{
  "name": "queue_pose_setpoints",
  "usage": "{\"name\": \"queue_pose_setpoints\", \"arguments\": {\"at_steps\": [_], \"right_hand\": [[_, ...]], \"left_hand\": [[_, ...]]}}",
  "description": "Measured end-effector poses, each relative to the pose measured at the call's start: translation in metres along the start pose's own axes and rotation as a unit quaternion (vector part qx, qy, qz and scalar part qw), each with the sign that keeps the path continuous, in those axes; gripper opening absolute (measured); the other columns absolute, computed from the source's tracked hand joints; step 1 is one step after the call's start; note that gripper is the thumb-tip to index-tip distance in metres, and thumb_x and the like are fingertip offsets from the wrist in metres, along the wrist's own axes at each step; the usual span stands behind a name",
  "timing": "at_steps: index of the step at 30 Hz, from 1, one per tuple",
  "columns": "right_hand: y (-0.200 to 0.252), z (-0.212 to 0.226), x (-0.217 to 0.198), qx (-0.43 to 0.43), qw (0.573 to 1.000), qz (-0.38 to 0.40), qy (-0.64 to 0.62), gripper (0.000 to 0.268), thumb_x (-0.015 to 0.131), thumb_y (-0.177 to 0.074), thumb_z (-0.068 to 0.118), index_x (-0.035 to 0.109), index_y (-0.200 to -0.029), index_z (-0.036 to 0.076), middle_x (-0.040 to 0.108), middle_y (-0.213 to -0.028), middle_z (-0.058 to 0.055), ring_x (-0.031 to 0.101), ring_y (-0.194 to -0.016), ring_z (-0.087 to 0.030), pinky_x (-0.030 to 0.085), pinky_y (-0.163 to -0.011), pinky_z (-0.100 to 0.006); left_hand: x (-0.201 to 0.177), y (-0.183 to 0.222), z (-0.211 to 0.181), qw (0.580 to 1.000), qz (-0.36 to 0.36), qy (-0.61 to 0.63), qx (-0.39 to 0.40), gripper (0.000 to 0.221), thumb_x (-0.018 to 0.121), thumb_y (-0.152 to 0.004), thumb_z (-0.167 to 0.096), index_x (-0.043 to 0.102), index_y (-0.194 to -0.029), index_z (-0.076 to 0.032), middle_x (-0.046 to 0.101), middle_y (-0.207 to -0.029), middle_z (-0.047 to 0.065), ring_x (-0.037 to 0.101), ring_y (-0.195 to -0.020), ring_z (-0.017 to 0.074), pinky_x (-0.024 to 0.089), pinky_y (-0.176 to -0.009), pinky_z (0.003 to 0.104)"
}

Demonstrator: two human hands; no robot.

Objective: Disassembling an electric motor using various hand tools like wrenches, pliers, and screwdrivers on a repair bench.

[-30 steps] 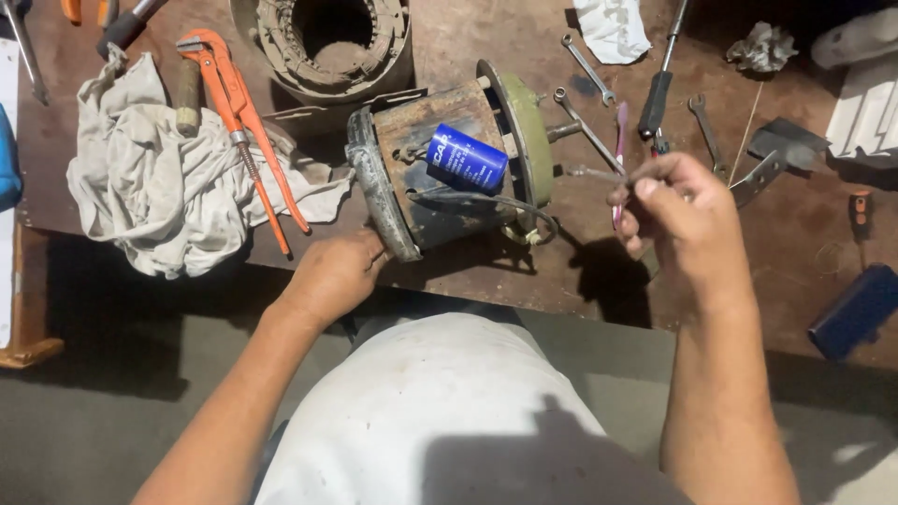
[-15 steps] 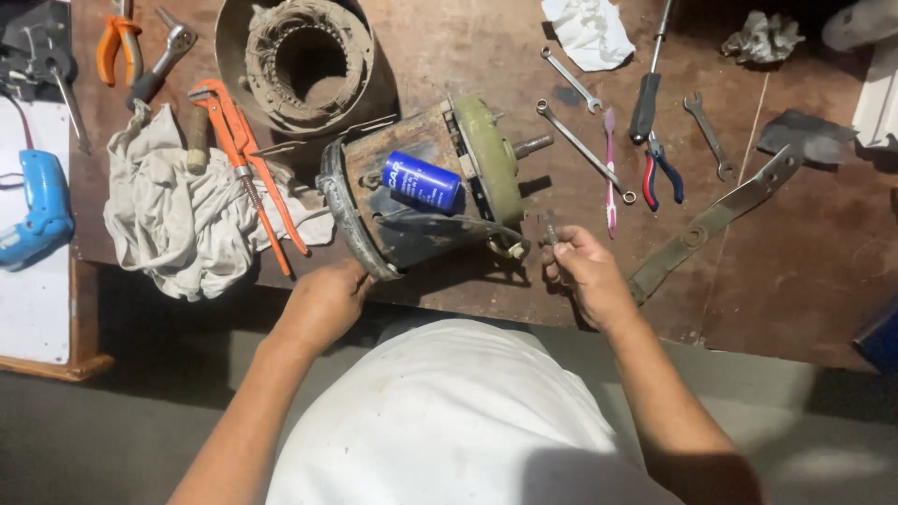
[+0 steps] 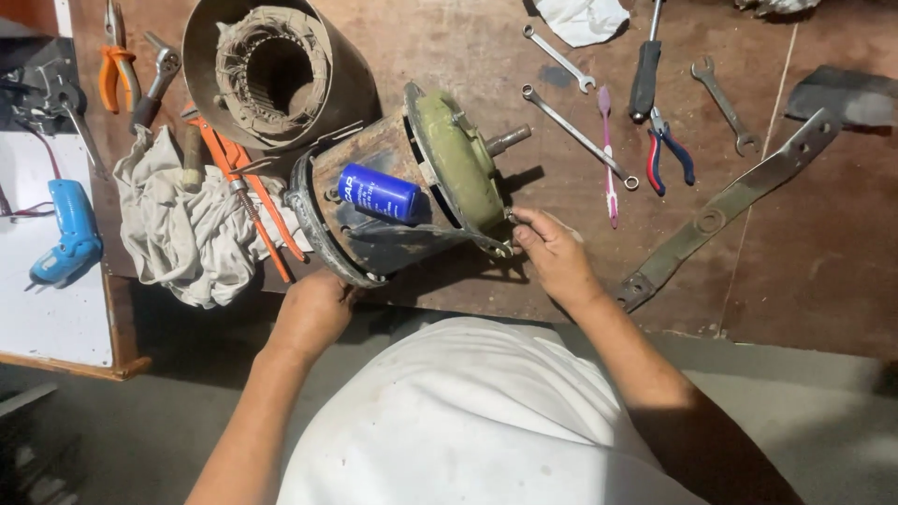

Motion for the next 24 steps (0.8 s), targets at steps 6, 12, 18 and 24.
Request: {"name": "queue_pose_setpoints", "arguments": {"at_steps": [6,12,18,24], "right_hand": [[0.014,0.048,-0.014,0.063,0.997,0.007,0.035,0.027,0.074,-0.12,0.021,0.087,-0.143,0.015,0.08,-0.089,-0.015,0.083,-0.076,-0.024,0.069,-0.073,-0.043],[0.011,0.079,-0.024,0.169,0.983,0.029,0.069,0.027,0.074,-0.118,0.02,0.089,-0.14,0.015,0.07,-0.067,-0.008,0.071,-0.054,-0.019,0.061,-0.055,-0.04],[-0.023,0.161,-0.021,0.251,0.944,0.117,0.181,0.04,0.072,-0.114,0.032,0.089,-0.091,0.004,0.069,-0.053,-0.015,0.068,-0.038,-0.028,0.05,-0.037,-0.044],[-0.003,0.138,-0.046,0.264,0.949,0.106,0.138,0.036,0.07,-0.113,0.028,0.087,-0.126,-0.001,0.065,-0.058,-0.016,0.065,-0.041,-0.027,0.053,-0.042,-0.044]], "left_hand": [[0.016,-0.006,0.009,0.999,-0.029,-0.032,0.024,0.033,0.065,-0.116,-0.032,0.081,-0.096,-0.01,0.081,-0.087,0.013,0.084,-0.098,0.0384,0.066,-0.09,0.052],[0.041,-0.011,0.019,0.994,-0.097,-0.032,0.044,0.029,0.07,-0.109,-0.028,0.078,-0.086,-0.011,0.077,-0.079,0.011,0.081,-0.088,0.0369,0.064,-0.08,0.048],[0.035,-0.008,0.014,0.99,-0.123,-0.012,0.061,0.026,0.071,-0.107,-0.026,0.076,-0.087,-0.01,0.075,-0.078,0.014,0.08,-0.087,0.0384,0.063,-0.078,0.05],[0.015,0.002,-0.003,0.993,-0.111,0.03,0.03,0.028,0.069,-0.111,-0.025,0.078,-0.088,-0.012,0.078,-0.08,0.012,0.081,-0.088,0.0374,0.064,-0.081,0.049]]}}
Point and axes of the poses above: each hand's wrist, its own y-axis away from the middle knuckle, its own x-axis out of the palm, z = x × y, the point moved 2 cm from there along -y, towards the middle knuckle
